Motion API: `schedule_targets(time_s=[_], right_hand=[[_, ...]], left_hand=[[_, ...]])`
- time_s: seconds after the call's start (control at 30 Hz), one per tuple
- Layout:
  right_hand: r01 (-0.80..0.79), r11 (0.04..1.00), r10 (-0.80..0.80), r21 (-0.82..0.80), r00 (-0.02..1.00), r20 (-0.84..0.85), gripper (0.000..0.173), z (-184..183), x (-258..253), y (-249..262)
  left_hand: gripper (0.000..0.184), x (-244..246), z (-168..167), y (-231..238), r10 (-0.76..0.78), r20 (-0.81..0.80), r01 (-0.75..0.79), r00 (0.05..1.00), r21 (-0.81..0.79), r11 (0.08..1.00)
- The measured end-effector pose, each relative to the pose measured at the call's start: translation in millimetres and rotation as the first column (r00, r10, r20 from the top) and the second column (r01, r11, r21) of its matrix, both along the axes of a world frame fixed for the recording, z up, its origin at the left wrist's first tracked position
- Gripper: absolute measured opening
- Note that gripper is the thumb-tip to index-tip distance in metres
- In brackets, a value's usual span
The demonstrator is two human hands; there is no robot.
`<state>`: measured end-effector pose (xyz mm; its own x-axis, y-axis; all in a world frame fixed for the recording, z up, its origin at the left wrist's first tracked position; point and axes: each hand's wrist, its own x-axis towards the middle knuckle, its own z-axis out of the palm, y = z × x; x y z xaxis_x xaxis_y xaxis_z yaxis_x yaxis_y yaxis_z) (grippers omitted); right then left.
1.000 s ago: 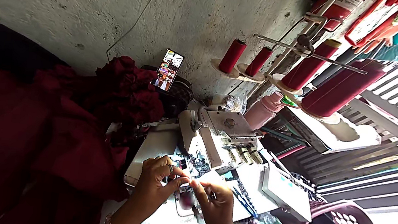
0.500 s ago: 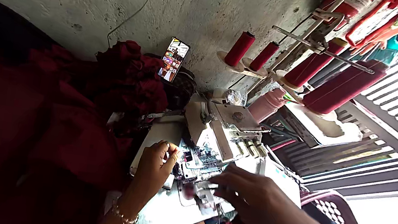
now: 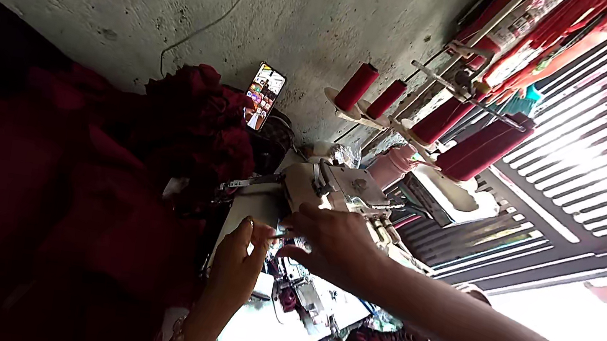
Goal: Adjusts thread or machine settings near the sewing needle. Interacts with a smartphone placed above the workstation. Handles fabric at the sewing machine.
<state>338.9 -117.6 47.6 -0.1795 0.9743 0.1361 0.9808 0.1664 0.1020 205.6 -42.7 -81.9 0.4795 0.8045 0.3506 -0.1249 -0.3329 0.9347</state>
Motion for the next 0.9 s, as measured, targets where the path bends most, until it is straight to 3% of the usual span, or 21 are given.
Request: schedule_targets(time_s=[0.1,0.17,0.23,0.33,0.43,0.5,0.6,0.77,0.83,0.9], right_hand=[[-0.097,0.986,0.094,0.134,0.995,0.032,0.012,-17.3,2.4,8.0],[-0.092,0.988,0.089,0.126,0.996,0.028,0.006,-17.0,2.2,10.1],[-0.077,0.994,0.076,0.083,0.997,0.024,0.009,-13.2,2.3,10.8],[-0.092,0.994,0.090,0.052,0.995,0.050,0.030,-10.1,1.3,11.1],[-0.209,0.968,0.194,0.140,0.975,0.109,0.006,-18.0,7.1,18.7],[-0.198,0.980,0.199,-0.014,0.979,0.038,0.004,-11.1,9.1,23.4],[-0.042,0.931,0.004,-0.363,0.995,-0.103,0.021,23.1,7.1,41.3],[0.107,0.967,-0.204,-0.232,0.872,-0.445,0.033,76.6,35.9,118.0],[0.213,0.959,-0.281,-0.185,0.775,-0.565,0.027,83.3,51.8,155.0],[0.279,0.958,-0.269,-0.070,0.782,-0.562,0.024,75.6,79.6,195.9]], left_hand=[[0.024,0.5,-4.2,2.1,0.025,0.042,-0.026,0.999,0.029,0.999],[0.021,0.2,-5.7,3.1,0.026,0.103,-0.029,0.994,0.021,0.999],[0.018,-0.1,-5.9,3.1,0.015,0.155,-0.014,0.988,-0.010,1.000],[0.015,-1.2,-5.0,2.5,0.004,0.189,0.005,0.982,-0.050,0.999],[0.011,-4.4,-1.4,1.8,-0.004,0.179,0.016,0.984,-0.069,0.997],[0.012,-7.5,0.5,1.9,-0.015,0.164,0.025,0.986,-0.058,0.998],[0.014,-8.8,1.5,2.5,-0.030,0.160,0.039,0.987,-0.050,0.998],[0.017,-3.8,-2.2,2.9,-0.046,0.160,0.047,0.986,-0.001,0.999],[0.017,-4.0,-1.5,3.5,-0.056,0.155,0.058,0.986,-0.011,0.998],[0.016,-4.1,-1.6,4.3,-0.071,0.164,0.075,0.984,-0.018,0.997]])
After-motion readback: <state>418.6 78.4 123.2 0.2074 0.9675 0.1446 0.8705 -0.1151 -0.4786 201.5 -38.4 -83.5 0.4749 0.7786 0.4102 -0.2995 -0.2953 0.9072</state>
